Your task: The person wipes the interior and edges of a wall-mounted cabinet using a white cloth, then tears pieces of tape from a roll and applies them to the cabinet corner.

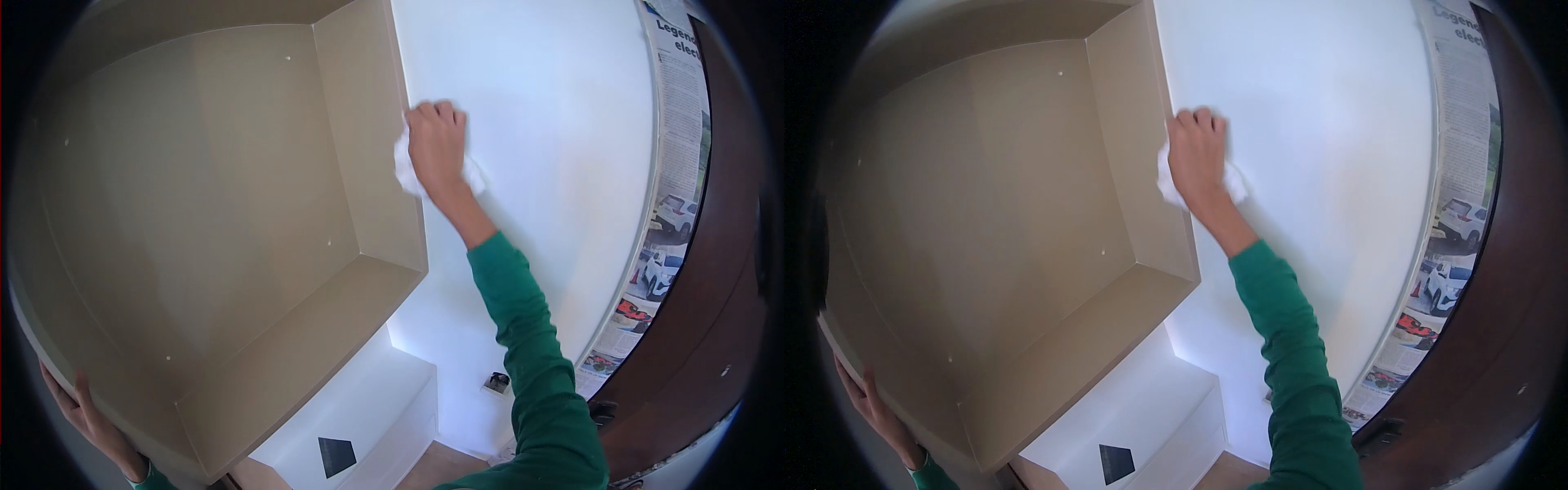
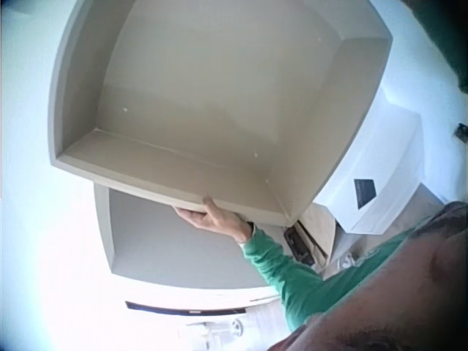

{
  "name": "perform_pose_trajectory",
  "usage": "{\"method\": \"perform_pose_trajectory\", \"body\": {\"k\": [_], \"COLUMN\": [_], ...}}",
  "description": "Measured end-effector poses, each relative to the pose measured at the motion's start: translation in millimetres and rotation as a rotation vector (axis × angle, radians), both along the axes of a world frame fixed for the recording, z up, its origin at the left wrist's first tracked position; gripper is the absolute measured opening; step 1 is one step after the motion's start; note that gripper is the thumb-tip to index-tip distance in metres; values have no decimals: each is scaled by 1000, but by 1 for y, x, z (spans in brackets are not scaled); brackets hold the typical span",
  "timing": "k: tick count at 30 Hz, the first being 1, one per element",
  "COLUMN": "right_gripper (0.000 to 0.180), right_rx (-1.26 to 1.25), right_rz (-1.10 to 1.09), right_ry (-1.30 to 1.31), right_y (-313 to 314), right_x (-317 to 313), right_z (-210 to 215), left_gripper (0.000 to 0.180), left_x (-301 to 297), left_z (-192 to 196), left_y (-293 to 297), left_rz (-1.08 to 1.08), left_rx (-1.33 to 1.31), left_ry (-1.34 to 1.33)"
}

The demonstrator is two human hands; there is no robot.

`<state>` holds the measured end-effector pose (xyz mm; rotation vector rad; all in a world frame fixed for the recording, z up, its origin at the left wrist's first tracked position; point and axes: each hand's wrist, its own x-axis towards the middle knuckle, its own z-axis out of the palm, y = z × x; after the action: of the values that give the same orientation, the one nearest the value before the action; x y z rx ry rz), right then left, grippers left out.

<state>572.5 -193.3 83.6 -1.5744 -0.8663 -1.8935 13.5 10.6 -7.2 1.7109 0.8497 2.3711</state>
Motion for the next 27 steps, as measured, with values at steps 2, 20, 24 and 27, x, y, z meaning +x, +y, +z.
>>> {"method": "perform_pose_trajectory", "body": {"k": [2, 20, 24, 27], "right_gripper": [13, 16, 16, 15], "right_rx": [36, 75, 17, 53], "right_rz": [1, -82, -105, -117], "right_ry": [-34, -78, -49, -71], "right_y": [-2, 11, 4, 6], "right_x": [10, 28, 23, 22], "right_z": [31, 144, 126, 139], "left_gripper": [83, 76, 75, 75], "left_x": [5, -21, -31, -54], "left_z": [-3, -24, -40, -60], "left_y": [3, 20, 41, 67], "left_rz": [-6, -28, 60, 127], "left_rx": [-13, -111, 24, 96], "left_ry": [-3, -13, 71, 117]}}
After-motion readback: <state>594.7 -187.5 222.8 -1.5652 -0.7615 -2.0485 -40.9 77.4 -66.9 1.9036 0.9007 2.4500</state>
